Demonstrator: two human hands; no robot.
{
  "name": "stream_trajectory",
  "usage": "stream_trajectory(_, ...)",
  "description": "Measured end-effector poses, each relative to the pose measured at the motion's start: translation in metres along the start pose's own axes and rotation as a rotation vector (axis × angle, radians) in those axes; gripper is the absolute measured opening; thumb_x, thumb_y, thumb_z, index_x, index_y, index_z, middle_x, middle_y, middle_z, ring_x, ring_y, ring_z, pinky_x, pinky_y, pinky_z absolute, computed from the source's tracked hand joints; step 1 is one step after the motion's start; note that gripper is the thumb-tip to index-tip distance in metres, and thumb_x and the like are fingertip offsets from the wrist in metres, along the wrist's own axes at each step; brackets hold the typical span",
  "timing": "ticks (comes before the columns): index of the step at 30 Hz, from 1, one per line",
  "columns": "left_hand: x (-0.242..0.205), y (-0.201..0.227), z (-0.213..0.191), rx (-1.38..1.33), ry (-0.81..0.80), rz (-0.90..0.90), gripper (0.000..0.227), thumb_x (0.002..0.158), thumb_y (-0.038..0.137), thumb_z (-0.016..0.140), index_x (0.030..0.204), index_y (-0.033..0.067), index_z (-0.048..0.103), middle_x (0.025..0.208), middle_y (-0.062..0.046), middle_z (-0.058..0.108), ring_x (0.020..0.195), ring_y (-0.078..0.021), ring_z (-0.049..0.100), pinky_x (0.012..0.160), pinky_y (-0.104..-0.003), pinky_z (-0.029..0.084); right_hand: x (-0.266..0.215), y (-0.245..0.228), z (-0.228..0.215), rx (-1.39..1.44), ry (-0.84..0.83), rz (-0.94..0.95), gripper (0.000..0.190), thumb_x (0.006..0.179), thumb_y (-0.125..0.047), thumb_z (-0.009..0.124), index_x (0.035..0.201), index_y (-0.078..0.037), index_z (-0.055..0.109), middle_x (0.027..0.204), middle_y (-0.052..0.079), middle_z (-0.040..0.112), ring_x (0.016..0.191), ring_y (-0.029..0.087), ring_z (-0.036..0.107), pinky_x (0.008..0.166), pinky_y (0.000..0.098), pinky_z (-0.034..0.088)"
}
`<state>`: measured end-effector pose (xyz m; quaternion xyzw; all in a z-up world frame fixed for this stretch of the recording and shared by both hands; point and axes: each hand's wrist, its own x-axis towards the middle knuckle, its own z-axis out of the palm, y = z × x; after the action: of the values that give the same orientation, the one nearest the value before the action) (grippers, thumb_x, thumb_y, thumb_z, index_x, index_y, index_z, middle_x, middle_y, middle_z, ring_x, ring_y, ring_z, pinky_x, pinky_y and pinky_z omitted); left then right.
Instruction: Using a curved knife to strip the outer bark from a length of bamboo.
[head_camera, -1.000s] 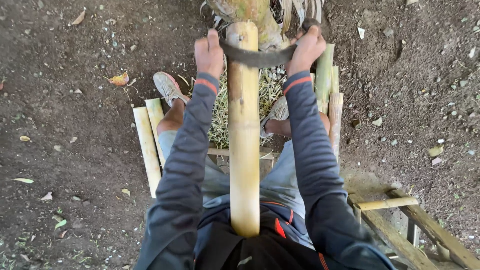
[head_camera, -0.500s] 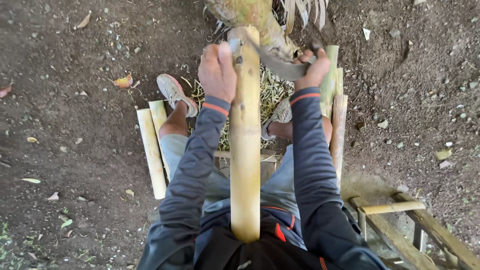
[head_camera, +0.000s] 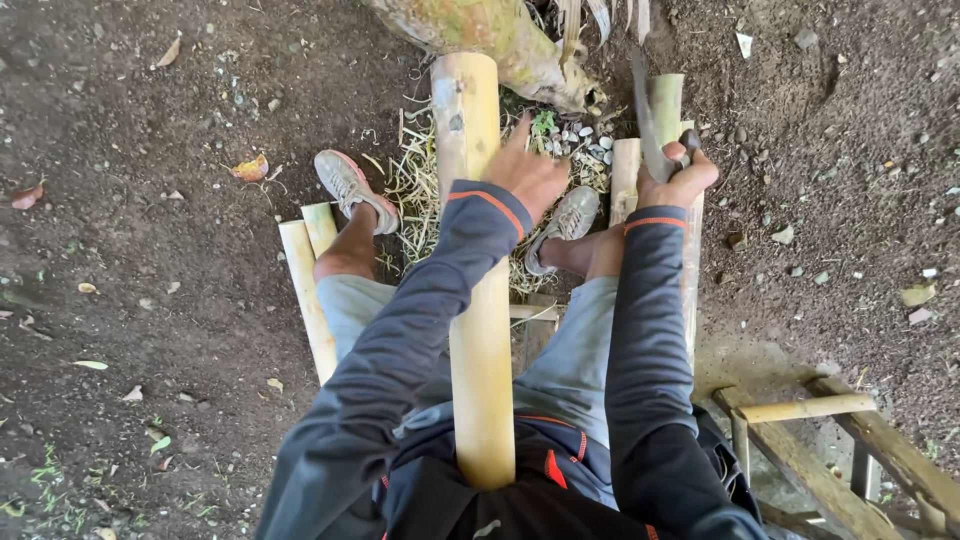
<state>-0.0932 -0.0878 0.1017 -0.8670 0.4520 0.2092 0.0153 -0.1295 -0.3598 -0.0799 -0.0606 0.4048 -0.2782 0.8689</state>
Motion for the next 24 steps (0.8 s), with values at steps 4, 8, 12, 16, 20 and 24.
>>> stream_trajectory(4, -0.026, 0.024, 0.025, -0.16, 0.255, 0.078, 0.018, 0.081, 0.01, 0.065, 0.097, 0.0142, 0.072, 0.089, -0.009, 0.072, 0.09, -0.031, 0.07, 0.099, -0.054, 0.043, -0.019, 0.01, 0.021, -0.021, -0.079, -0.003, 0.015, 0.096, -0.023, 0.048, 0.095, -0.008, 0.049, 0.068, 0.007, 0.054, 0.058, 0.019, 0.053, 0.057, 0.0331, 0.047)
stream_trajectory(8, -0.072, 0.049, 0.013, -0.492, 0.576, -0.104, 0.01, 0.092, 0.017, 0.065, 0.096, 0.009, 0.069, 0.08, -0.013, 0.071, 0.075, -0.0344, 0.068, 0.07, -0.046, 0.052, -0.05, 0.028, 0.037, -0.207, -0.168, -0.012, 0.019, 0.095, -0.027, 0.047, 0.095, -0.009, 0.05, 0.064, 0.004, 0.054, 0.052, 0.017, 0.05, 0.048, 0.0335, 0.041)
stream_trajectory(12, -0.121, 0.064, -0.004, -1.08, 0.881, -0.152, 0.012, 0.103, 0.015, 0.064, 0.099, 0.0043, 0.065, 0.077, -0.013, 0.065, 0.066, -0.0285, 0.068, 0.061, -0.037, 0.051, -0.095, 0.052, 0.06, -0.202, -0.164, 0.004, 0.02, 0.1, -0.027, 0.046, 0.096, -0.009, 0.051, 0.066, 0.002, 0.054, 0.052, 0.015, 0.048, 0.048, 0.0303, 0.04)
stream_trajectory(16, -0.146, 0.073, -0.004, -1.135, 0.962, -0.175, 0.009, 0.101, 0.013, 0.066, 0.101, 0.0038, 0.065, 0.08, -0.01, 0.067, 0.063, -0.0217, 0.066, 0.059, -0.033, 0.05, -0.139, 0.063, 0.086, -0.13, -0.244, 0.115, 0.021, 0.102, -0.027, 0.045, 0.096, -0.008, 0.051, 0.067, 0.003, 0.053, 0.053, 0.015, 0.048, 0.049, 0.0293, 0.041)
stream_trajectory(20, -0.166, 0.079, 0.004, -1.181, 0.936, -0.28, 0.012, 0.098, 0.015, 0.069, 0.098, 0.0033, 0.067, 0.069, -0.008, 0.065, 0.054, -0.0144, 0.062, 0.053, -0.031, 0.048, -0.197, 0.072, 0.12, -0.581, -0.323, -0.085, 0.024, 0.102, -0.029, 0.045, 0.094, -0.008, 0.055, 0.067, 0.003, 0.055, 0.051, 0.015, 0.049, 0.045, 0.0312, 0.043)
stream_trajectory(24, -0.178, 0.087, 0.015, -1.176, 0.922, -0.332, 0.012, 0.098, 0.016, 0.07, 0.097, 0.0031, 0.069, 0.067, -0.009, 0.064, 0.052, -0.0157, 0.059, 0.052, -0.031, 0.046, -0.196, 0.06, 0.118, -0.571, -0.439, -0.236, 0.027, 0.105, -0.028, 0.045, 0.094, -0.005, 0.054, 0.069, 0.003, 0.055, 0.051, 0.015, 0.05, 0.043, 0.0335, 0.043)
